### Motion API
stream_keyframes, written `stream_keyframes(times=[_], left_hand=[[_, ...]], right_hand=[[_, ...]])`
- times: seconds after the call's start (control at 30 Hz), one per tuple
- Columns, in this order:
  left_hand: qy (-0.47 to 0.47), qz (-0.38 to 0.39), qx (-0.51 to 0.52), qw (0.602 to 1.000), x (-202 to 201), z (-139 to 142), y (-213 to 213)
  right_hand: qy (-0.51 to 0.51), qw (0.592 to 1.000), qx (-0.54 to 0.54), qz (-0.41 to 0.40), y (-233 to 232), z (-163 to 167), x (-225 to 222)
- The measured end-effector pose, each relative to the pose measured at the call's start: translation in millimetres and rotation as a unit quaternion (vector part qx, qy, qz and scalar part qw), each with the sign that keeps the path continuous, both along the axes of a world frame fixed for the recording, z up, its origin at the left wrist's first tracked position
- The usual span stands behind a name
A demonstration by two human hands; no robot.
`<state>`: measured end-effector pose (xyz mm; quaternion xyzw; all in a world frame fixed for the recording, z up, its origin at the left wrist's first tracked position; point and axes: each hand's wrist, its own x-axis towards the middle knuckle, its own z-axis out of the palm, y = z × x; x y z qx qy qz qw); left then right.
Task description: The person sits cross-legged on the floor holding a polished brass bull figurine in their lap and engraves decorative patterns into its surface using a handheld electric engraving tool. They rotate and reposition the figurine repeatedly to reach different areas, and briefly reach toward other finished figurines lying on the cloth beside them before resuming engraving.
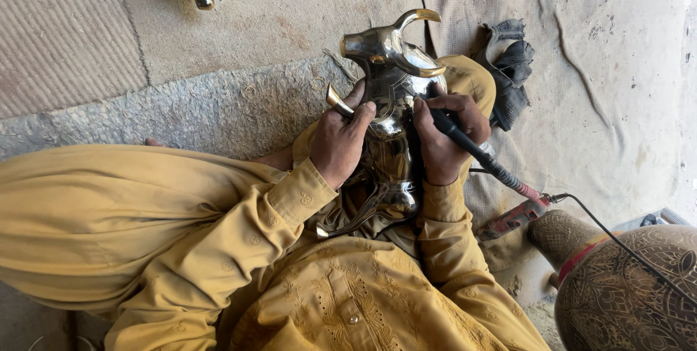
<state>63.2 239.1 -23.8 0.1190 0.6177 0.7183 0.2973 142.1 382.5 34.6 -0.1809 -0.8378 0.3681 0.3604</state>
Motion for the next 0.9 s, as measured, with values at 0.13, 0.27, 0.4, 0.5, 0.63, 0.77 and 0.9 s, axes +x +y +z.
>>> stream_keyframes(times=[0.13, 0.27, 0.4, 0.5, 0.63, 0.77, 0.9], left_hand=[[-0.005, 0.007, 0.014, 1.000, 1, -2, 1], [-0.011, 0.005, 0.006, 1.000, 1, -3, 2], [-0.001, 0.004, 0.016, 1.000, 1, 1, 1], [0.002, 0.000, 0.011, 1.000, 0, 7, -1], [-0.029, -0.031, -0.045, 0.998, 1, 9, -4], [0.001, -0.041, -0.095, 0.995, 9, 2, -8], [0.028, 0.008, 0.029, 0.999, 9, -7, -5]], right_hand=[[-0.005, 0.999, -0.027, 0.035, -2, 4, -3], [-0.020, 0.999, 0.001, 0.046, 1, 7, -3], [0.019, 0.997, -0.022, 0.074, 3, 4, -3], [0.070, 0.997, -0.028, 0.025, 3, -1, -3], [0.077, 0.997, -0.019, 0.002, 9, -6, -5], [0.057, 0.995, -0.070, -0.033, 5, -10, 2], [0.042, 0.998, -0.045, -0.034, 4, -10, 1]])
